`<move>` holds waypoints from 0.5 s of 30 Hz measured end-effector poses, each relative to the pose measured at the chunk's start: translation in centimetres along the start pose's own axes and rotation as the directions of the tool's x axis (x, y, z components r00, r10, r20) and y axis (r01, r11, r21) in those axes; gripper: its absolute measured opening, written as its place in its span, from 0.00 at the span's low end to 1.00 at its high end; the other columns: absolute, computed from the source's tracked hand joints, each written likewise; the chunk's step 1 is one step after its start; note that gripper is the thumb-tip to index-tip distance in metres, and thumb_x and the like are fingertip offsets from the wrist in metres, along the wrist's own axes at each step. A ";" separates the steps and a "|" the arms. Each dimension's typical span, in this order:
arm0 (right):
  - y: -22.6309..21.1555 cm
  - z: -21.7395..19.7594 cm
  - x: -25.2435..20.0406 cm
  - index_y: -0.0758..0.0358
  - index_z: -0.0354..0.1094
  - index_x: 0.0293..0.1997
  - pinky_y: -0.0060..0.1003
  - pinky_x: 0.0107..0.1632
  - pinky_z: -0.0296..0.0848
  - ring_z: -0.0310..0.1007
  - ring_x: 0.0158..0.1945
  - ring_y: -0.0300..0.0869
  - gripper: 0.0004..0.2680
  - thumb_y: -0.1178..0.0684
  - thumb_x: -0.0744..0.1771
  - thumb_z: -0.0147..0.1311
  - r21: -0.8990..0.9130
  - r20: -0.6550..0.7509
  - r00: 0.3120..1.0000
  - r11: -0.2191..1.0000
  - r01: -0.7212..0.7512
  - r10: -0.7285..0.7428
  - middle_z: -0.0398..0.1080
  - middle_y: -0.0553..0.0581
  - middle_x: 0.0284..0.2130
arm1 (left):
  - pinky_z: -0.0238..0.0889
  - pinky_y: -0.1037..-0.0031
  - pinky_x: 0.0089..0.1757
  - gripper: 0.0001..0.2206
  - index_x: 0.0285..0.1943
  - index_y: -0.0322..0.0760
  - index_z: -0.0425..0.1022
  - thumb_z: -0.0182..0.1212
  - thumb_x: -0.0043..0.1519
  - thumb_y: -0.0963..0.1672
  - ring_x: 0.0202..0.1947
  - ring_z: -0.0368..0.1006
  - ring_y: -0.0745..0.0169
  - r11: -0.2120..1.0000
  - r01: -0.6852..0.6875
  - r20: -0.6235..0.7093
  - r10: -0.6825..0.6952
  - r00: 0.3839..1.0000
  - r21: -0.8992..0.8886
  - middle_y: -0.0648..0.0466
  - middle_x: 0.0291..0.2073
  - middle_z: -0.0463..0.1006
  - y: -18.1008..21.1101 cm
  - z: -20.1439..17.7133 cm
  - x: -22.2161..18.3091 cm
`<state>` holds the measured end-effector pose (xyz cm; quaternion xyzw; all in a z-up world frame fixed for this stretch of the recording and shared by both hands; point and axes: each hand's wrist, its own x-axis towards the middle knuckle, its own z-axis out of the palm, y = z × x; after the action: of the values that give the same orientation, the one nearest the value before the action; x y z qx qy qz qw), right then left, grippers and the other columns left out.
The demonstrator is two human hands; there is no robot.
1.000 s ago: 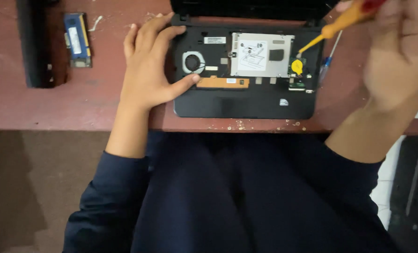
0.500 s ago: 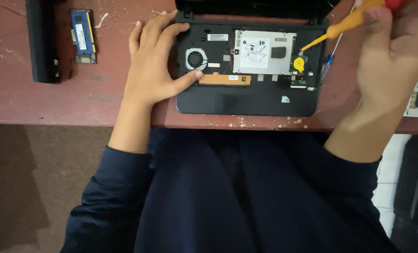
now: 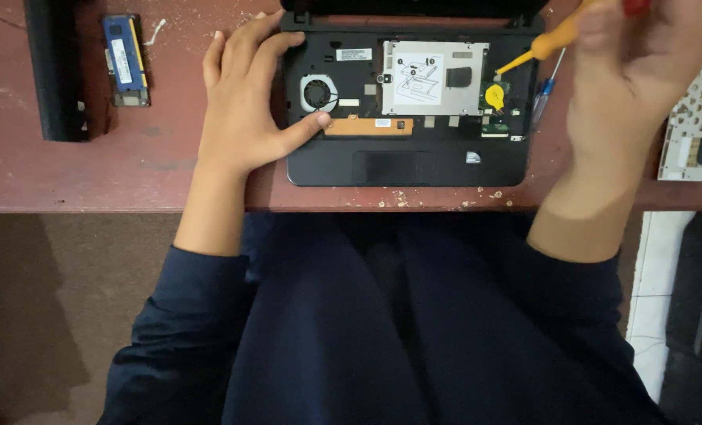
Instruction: Removing the keyboard and unscrewing internal components of a laptop for repair.
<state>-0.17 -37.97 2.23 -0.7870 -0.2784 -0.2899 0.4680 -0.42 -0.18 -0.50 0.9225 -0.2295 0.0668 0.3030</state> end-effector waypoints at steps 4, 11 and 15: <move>-2.2 0.1 1.1 0.76 0.60 0.55 0.49 0.59 0.71 0.67 0.48 0.55 0.09 0.60 0.80 0.57 -0.030 0.019 0.994 0.994 -0.103 0.103 0.65 0.69 0.43 | 0.32 0.45 0.67 0.34 0.68 0.36 0.67 0.63 0.61 0.59 0.72 0.58 0.40 1.000 -0.017 -0.013 0.017 1.000 0.001 0.43 0.69 0.64 0.0 0.0 0.0; -1.3 -1.0 0.5 0.74 0.57 0.69 0.55 0.69 0.68 0.67 0.64 0.63 0.07 0.63 0.81 0.45 -0.038 0.062 0.997 0.998 -0.050 0.052 0.63 0.73 0.59 | 0.32 0.45 0.67 0.34 0.68 0.36 0.67 0.63 0.60 0.59 0.72 0.59 0.40 1.000 -0.022 -0.019 0.022 1.000 0.000 0.43 0.69 0.64 -0.2 0.0 -0.1; -1.5 0.2 1.1 0.75 0.62 0.64 0.52 0.67 0.68 0.66 0.60 0.56 0.10 0.57 0.79 0.52 -0.011 -0.046 0.999 1.000 -0.018 0.017 0.65 0.69 0.55 | 0.32 0.45 0.67 0.34 0.68 0.36 0.67 0.63 0.60 0.59 0.72 0.59 0.41 1.000 -0.024 -0.020 0.024 1.000 -0.005 0.43 0.69 0.64 -0.2 0.1 -0.1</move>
<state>-0.46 -36.98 3.85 -0.7853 -0.2589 -0.3054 0.4721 -0.41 -0.05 -0.65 0.9182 -0.2378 0.0789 0.3066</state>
